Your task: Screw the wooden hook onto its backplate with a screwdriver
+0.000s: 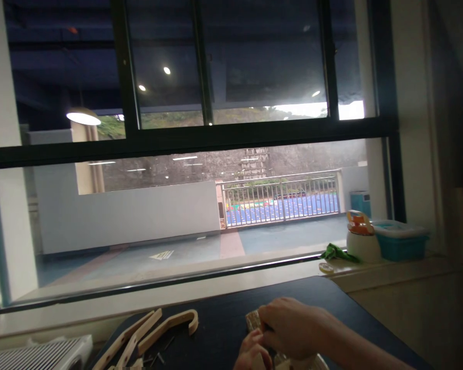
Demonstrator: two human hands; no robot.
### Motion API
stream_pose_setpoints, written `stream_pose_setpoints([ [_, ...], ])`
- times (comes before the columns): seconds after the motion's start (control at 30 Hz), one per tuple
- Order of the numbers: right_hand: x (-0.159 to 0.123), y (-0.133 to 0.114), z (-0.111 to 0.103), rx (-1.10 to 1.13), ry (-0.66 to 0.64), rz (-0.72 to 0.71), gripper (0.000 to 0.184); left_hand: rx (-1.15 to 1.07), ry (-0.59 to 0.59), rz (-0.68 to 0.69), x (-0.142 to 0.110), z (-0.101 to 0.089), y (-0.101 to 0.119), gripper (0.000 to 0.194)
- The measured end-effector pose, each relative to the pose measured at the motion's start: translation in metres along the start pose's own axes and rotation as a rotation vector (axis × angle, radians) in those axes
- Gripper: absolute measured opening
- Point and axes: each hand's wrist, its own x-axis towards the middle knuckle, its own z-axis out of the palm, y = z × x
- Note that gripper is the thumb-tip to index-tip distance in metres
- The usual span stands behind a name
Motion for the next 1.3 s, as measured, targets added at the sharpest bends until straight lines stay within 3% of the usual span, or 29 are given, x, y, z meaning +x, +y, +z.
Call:
stream_pose_setpoints([
  [0.2,-0.002,-0.001,-0.003,-0.007,-0.002,0.032,0.031,-0.091,-0.137,0.025,0.003,-0.027,0.031,0.058],
  [0.37,-0.004,-0.002,-0.014,-0.017,-0.039,-0.001,0.027,-0.129,-0.181,0.076,0.001,-0.044,0.048,0.049],
  [0.63,-0.003,-0.001,-0.010,-0.017,-0.039,-0.022,0.026,-0.240,-0.184,0.090,0.001,-0.050,0.065,0.034],
  [0.83,-0.004,0.000,-0.001,-0.040,-0.023,0.023,0.032,-0.247,-0.170,-0.003,-0.003,-0.057,0.085,0.026],
  [1.0,-0.004,-0.002,-0.006,-0.071,-0.060,0.010,0.032,-0.250,-0.204,-0.077,-0.003,-0.065,0.101,0.024],
  [1.3,-0.002,-0.002,-0.010,-0.070,-0.093,-0.063,0.028,-0.230,-0.213,-0.078,-0.002,-0.068,0.102,0.025],
])
